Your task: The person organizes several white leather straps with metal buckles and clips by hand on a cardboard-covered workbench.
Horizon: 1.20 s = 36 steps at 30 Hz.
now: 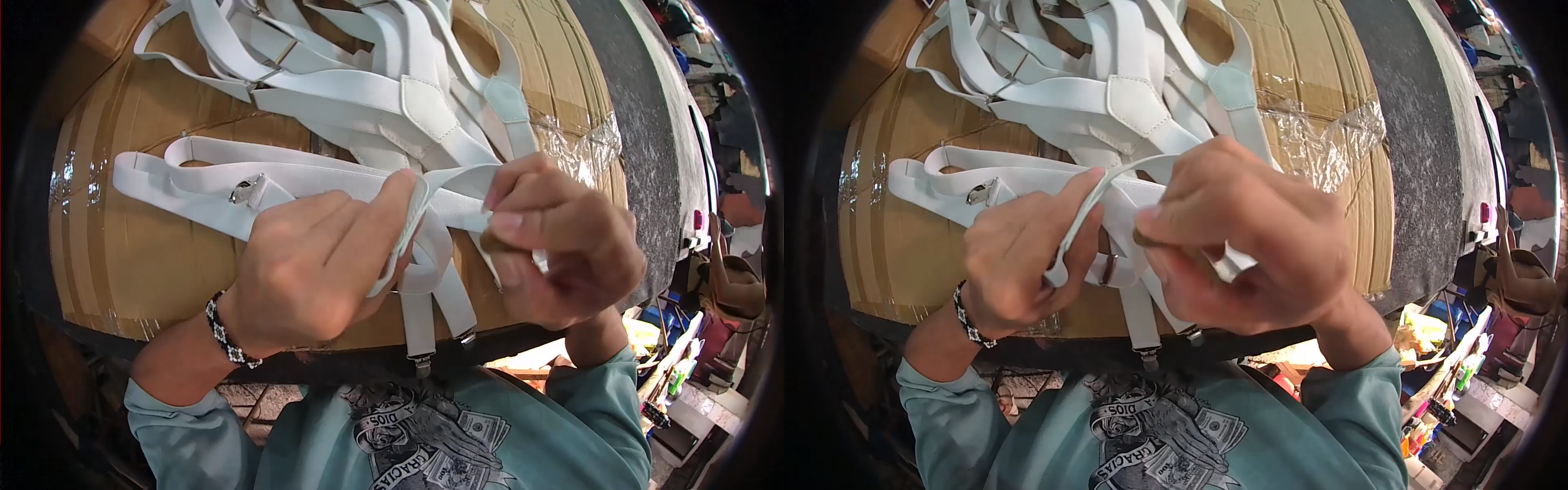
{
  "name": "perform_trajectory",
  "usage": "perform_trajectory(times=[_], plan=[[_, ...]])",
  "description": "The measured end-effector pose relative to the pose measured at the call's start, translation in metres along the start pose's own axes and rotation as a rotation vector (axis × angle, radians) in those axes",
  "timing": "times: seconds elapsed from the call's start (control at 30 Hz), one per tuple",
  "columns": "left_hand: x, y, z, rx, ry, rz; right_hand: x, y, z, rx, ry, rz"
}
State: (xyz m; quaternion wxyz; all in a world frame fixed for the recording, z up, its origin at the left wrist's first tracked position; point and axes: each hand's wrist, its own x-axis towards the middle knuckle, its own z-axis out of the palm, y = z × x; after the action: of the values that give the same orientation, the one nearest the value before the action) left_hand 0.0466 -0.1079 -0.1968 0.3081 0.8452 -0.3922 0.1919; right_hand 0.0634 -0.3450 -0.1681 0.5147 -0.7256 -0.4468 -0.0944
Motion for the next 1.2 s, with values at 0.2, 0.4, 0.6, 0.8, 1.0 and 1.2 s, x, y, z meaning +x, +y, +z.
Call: perform_trajectory(times=[0.2,0.4,0.6,0.8,1.0,1.2], plan=[[0.003,0.009,0.001,0.041,-0.067,0.080,-0.005,-0.011,0.002,0.000,0.054,0.095],[0.000,0.002,0.010,0.098,0.000,0.164,-0.006,-0.013,0.007,-0.066,-0.002,0.157],[0.004,0.009,-0.001,0.048,-0.110,0.113,-0.004,-0.010,0.011,-0.084,0.016,0.127],[0.002,0.010,0.001,0.060,-0.086,0.128,-0.005,-0.006,0.019,-0.142,0.043,0.078],[0.002,0.013,-0.004,0.008,-0.169,0.136,-0.003,-0.008,0.013,-0.122,-0.039,0.082],[0.010,0.004,-0.012,0.074,-0.079,0.076,-0.007,-0.009,0.014,0.098,-0.123,0.058]])
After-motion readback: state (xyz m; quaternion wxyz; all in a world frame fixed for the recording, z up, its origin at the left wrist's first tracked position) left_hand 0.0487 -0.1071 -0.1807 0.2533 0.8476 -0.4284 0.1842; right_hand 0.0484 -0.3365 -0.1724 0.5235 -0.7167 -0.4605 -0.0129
